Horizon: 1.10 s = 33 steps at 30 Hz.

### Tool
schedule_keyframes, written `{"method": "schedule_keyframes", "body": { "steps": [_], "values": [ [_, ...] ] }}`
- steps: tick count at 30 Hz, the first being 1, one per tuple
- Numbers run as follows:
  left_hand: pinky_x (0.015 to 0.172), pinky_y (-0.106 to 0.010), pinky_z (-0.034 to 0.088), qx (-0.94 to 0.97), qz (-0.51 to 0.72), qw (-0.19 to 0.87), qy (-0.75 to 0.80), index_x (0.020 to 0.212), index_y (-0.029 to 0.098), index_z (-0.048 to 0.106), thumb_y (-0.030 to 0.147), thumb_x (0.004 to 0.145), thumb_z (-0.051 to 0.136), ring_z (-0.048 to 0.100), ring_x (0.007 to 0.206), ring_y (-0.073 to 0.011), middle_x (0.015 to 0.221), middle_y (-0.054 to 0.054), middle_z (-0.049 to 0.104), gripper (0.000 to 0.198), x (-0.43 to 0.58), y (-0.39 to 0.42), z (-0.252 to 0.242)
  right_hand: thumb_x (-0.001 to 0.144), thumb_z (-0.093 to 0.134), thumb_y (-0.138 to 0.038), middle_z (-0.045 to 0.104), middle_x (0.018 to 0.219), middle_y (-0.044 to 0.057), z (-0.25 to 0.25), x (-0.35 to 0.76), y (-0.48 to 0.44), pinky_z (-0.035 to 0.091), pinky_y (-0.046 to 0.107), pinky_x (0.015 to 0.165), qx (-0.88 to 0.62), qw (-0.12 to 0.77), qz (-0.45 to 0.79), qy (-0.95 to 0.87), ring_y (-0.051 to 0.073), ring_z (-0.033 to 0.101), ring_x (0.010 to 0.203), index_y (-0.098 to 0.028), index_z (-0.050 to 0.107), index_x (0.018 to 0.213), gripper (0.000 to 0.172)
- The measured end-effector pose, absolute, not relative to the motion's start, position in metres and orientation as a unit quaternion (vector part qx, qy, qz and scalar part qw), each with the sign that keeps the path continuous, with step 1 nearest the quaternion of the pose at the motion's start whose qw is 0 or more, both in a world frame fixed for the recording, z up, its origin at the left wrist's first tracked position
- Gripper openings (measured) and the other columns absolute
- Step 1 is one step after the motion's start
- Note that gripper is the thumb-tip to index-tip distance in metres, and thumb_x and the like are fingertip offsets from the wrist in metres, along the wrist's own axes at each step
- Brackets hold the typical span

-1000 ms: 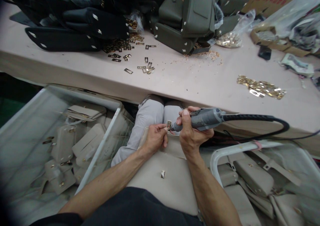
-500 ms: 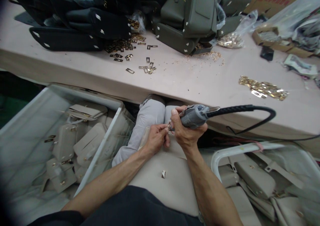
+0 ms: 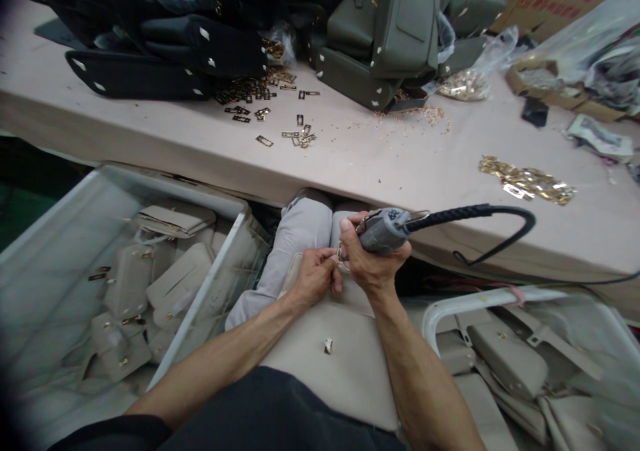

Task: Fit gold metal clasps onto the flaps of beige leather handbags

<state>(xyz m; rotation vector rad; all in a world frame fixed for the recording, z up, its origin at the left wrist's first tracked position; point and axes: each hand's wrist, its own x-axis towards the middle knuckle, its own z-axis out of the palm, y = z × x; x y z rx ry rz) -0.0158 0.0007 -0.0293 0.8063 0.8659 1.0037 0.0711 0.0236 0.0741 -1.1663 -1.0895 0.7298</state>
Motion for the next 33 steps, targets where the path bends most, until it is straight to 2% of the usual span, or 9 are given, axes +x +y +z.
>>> {"method": "schedule_keyframes", "body": {
  "steps": [7,22,29,33],
  "values": [
    [0.037,-0.019,0.035,0.387,0.462,0.704,0.376,0.096,0.007,0.074,0.029,0.091,0.054,0.049,0.033,-0.0125,0.046,-0.003,0.061,0.03,-0.019,-0.002,-0.03,0.081,0.083,-0.04,0.058,0.058,-0.001,0.071,0.07,0.025,0.047,0.025,0.04,-0.5,0.653,0.31,-0.476,0.012,0.053,0.041,-0.014,0.065,0.082,0.031],
    [0.041,-0.02,0.03,0.389,0.457,0.691,0.403,0.09,0.009,0.073,0.04,0.09,0.057,0.044,0.033,-0.0108,0.045,-0.001,0.058,0.034,-0.016,-0.008,-0.04,0.085,0.079,-0.04,0.06,0.059,-0.001,0.066,0.068,0.022,0.049,0.025,0.045,-0.525,0.687,0.236,-0.443,0.012,0.053,0.041,-0.015,0.064,0.084,0.03],
    [0.039,-0.02,0.027,0.391,0.472,0.687,0.39,0.089,0.008,0.073,0.039,0.092,0.057,0.039,0.031,-0.0098,0.042,0.0,0.056,0.035,-0.013,-0.008,-0.029,0.084,0.08,-0.035,0.059,0.064,-0.001,0.089,0.075,0.015,0.051,0.026,0.047,-0.474,0.735,0.251,-0.414,0.012,0.055,0.046,-0.016,0.063,0.087,0.026],
    [0.04,-0.02,0.028,0.411,0.457,0.671,0.414,0.09,0.008,0.073,0.042,0.091,0.057,0.04,0.032,-0.0101,0.042,0.0,0.056,0.038,-0.015,-0.009,-0.023,0.083,0.079,-0.035,0.054,0.062,-0.004,0.101,0.088,0.015,0.05,0.024,0.045,-0.443,0.774,0.248,-0.378,0.01,0.05,0.044,-0.018,0.06,0.086,0.027]
  ]
}}
